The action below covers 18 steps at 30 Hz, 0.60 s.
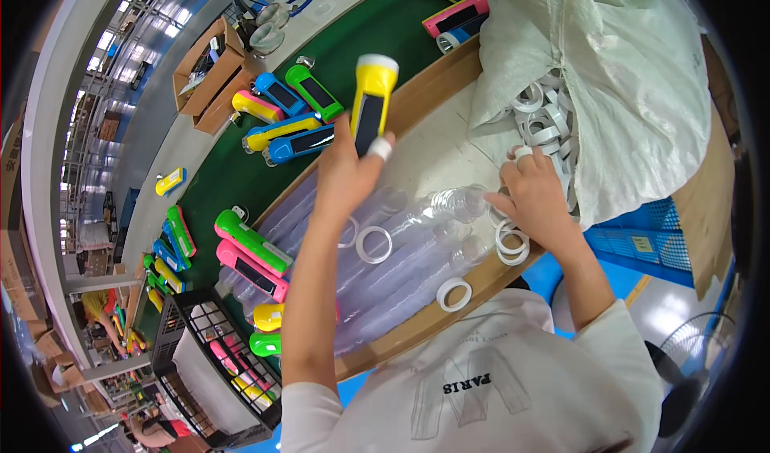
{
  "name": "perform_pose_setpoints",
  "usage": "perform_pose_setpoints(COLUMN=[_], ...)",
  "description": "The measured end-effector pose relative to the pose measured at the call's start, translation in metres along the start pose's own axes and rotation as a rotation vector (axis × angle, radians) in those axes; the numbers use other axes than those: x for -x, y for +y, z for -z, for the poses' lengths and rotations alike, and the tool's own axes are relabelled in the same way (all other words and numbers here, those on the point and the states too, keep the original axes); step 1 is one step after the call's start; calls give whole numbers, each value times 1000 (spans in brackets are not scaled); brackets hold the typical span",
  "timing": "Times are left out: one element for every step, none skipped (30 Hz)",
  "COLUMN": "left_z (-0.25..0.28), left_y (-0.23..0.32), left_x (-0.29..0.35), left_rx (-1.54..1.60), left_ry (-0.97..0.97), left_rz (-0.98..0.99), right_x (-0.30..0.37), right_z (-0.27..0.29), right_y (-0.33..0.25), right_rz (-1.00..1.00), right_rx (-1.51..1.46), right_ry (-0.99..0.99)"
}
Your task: Manually assemble flashlight components by fitting lens covers onto colored flashlight bodies on an assembly line.
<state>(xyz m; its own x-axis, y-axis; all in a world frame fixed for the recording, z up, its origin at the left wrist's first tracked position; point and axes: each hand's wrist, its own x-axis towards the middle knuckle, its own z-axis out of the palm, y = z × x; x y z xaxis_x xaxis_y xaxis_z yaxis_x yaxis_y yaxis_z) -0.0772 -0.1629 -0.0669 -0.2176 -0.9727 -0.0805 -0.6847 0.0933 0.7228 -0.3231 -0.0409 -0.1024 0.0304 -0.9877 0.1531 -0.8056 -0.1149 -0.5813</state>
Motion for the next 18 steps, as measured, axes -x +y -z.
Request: perform_pose_setpoints(left_z=[-4, -7, -7, -2, 3, 8, 9, 12, 19, 23, 28, 33, 37, 38, 37, 36, 35, 35], left_y=[-17, -21, -27, -26, -29, -33, -42, -47, -53, -59, -62, -64, -66, -67, -68, -69, -69, -63], left_x=[-22, -35, -43, -41, -37, -31, -21, -14, -6, -2, 0, 2, 5, 6, 8, 11, 14, 18], left_rx=[-47, -103, -167, -260, -393, -522, -673, -745, -822, -772, -770, -692, -615, -551, -551, -412, -274, -277], left_ry=[117, 160, 210, 155, 42, -73, -44, -47, -44, -17, -19, -15, -9, 31, 39, 68, 97, 108], left_rz=[-95, -239, -373, -537, -581, -632, -651, -633, -606, -624, -618, -628, -637, -653, -650, -596, -541, -535], right_x=[4, 8, 8, 9, 10, 12, 11, 10, 9, 8, 7, 6, 5, 2, -4, -9, -16, -23], right_z=[0, 3, 4, 10, 15, 20, 23, 27, 28, 29, 30, 28, 26, 25, 26, 22, 17, 9], right_y=[4, 8, 13, 16, 18, 19, 21, 23, 23, 23, 24, 24, 24, 23, 16, 8, -3, -14], right_rz=[130, 141, 135, 154, 176, 156, 175, 195, 194, 220, 248, 252, 231, 211, 304, 314, 333, 350], right_rx=[456, 451, 452, 446, 438, 445, 460, 474, 472, 469, 465, 465, 387, 308, 304, 306, 167, 25], right_ry=[-87, -70, -72, -109, -146, -148, -206, -264, -271, -269, -266, -270, -189, -108, 20, 21, 74, 124])
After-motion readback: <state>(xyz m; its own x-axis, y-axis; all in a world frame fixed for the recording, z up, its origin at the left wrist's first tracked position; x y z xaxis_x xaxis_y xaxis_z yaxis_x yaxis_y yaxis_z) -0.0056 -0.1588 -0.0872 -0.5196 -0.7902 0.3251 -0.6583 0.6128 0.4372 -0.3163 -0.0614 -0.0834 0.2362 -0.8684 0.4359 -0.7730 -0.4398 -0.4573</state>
